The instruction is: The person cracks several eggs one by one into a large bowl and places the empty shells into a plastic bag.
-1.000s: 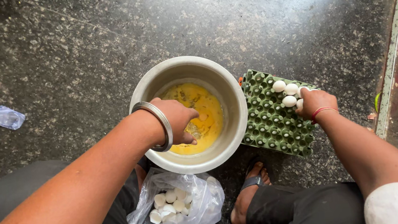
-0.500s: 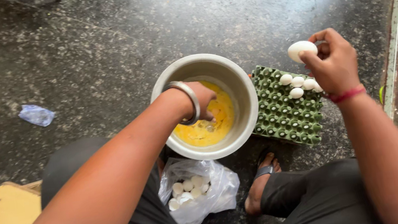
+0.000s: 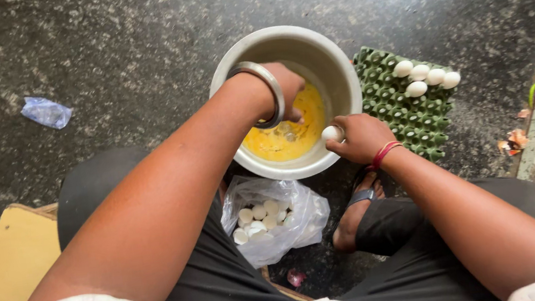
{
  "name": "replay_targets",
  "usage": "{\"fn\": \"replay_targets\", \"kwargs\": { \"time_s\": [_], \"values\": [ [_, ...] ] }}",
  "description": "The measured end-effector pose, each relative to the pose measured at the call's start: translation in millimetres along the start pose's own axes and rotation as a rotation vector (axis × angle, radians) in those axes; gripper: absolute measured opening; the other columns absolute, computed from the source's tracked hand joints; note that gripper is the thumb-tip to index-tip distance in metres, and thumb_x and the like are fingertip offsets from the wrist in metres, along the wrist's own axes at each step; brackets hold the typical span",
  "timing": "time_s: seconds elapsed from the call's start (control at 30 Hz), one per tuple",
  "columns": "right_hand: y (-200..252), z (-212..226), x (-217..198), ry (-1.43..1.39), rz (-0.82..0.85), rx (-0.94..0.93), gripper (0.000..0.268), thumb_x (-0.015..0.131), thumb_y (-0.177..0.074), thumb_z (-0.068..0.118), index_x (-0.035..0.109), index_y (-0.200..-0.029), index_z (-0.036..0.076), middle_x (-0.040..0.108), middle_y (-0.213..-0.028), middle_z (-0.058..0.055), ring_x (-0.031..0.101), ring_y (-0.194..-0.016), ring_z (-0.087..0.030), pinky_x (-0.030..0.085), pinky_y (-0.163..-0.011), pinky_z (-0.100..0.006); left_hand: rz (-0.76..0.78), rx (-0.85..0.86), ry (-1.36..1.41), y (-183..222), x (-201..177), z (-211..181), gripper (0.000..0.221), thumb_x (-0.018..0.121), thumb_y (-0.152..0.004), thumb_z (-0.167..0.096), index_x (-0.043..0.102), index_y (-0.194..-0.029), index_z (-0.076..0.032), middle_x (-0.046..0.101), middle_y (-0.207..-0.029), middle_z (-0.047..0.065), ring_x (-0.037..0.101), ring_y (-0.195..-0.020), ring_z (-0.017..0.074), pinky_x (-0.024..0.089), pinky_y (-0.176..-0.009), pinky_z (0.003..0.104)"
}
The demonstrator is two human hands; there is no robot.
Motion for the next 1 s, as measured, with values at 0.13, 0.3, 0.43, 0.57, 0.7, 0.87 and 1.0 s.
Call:
{"fn": "replay_targets", "kwargs": {
  "time_s": [0.13,0.3,0.43,0.57,0.7,0.87,1.0],
  "values": [
    [-8,-8,33,-0.016,0.039,-0.013,0.044,0.073,-0.079,0.041,0.075,-0.113,0.013,0.075,-0.103,-0.017,0.07,-0.098,-0.038,0.056,-0.088,-0.048,0.054,-0.003,-0.02,-1,5,-3,0.063,0.078,-0.082,-0.054,0.071,-0.13,-0.014,0.072,-0.127,0.014,0.067,-0.119,0.034,0.053,-0.102,0.044],
    [-9,5,43,0.027,0.0,-0.064,0.048,0.071,-0.084,0.034,0.065,-0.128,0.017,0.067,-0.112,-0.016,0.066,-0.105,-0.037,0.055,-0.089,-0.049,0.001,0.045,-0.009,-4,12,-1,0.069,0.08,-0.079,-0.055,0.066,-0.132,-0.013,0.069,-0.126,0.015,0.065,-0.117,0.035,0.052,-0.1,0.044],
    [-3,16,32,-0.043,-0.251,-0.191,0.048,0.07,-0.087,0.03,0.062,-0.13,0.012,0.066,-0.113,-0.017,0.065,-0.107,-0.039,0.055,-0.087,-0.05,0.038,-0.008,-0.033,-2,16,11,0.064,0.078,-0.082,-0.055,0.071,-0.128,-0.011,0.073,-0.121,0.017,0.068,-0.115,0.0359,0.053,-0.1,0.044],
    [-7,9,58,0.191,0.064,-0.035,0.05,0.074,-0.081,0.034,0.061,-0.125,0.016,0.066,-0.115,-0.015,0.066,-0.108,-0.035,0.056,-0.087,-0.049,0.036,-0.006,-0.019,6,20,8,0.063,0.077,-0.082,-0.055,0.069,-0.129,-0.014,0.071,-0.123,0.016,0.067,-0.115,0.0363,0.053,-0.099,0.045],
    [-15,3,33,0.03,-0.034,0.004,0.049,0.071,-0.087,0.038,0.061,-0.129,0.015,0.067,-0.116,-0.016,0.067,-0.105,-0.037,0.056,-0.089,-0.048,0.078,-0.001,-0.044,9,27,7,0.066,0.077,-0.083,-0.055,0.067,-0.133,-0.014,0.071,-0.125,0.015,0.067,-0.116,0.0349,0.053,-0.101,0.044],
    [-5,4,55,0.091,0.004,-0.036,0.048,0.07,-0.086,0.036,0.061,-0.13,0.016,0.067,-0.119,-0.015,0.067,-0.108,-0.037,0.056,-0.09,-0.048,0.043,0.008,0.003,0,28,5,0.075,0.079,-0.08,-0.053,0.057,-0.142,-0.017,0.067,-0.129,0.013,0.064,-0.119,0.0346,0.051,-0.101,0.044],
    [-14,-5,54,0.098,0.032,-0.017,0.045,0.071,-0.088,0.031,0.063,-0.131,0.018,0.07,-0.119,-0.015,0.069,-0.107,-0.035,0.056,-0.091,-0.046,0.013,0.052,-0.031,-4,26,4,0.074,0.08,-0.081,-0.053,0.06,-0.141,-0.016,0.068,-0.129,0.014,0.064,-0.12,0.0342,0.051,-0.103,0.044]
  ]
}}
Point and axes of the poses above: each hand's wrist, its own y-axis away from the middle knuckle, its own x-axis out of the palm, z = x × y, the point moved 7 cm from there along -y, towards the middle knuckle
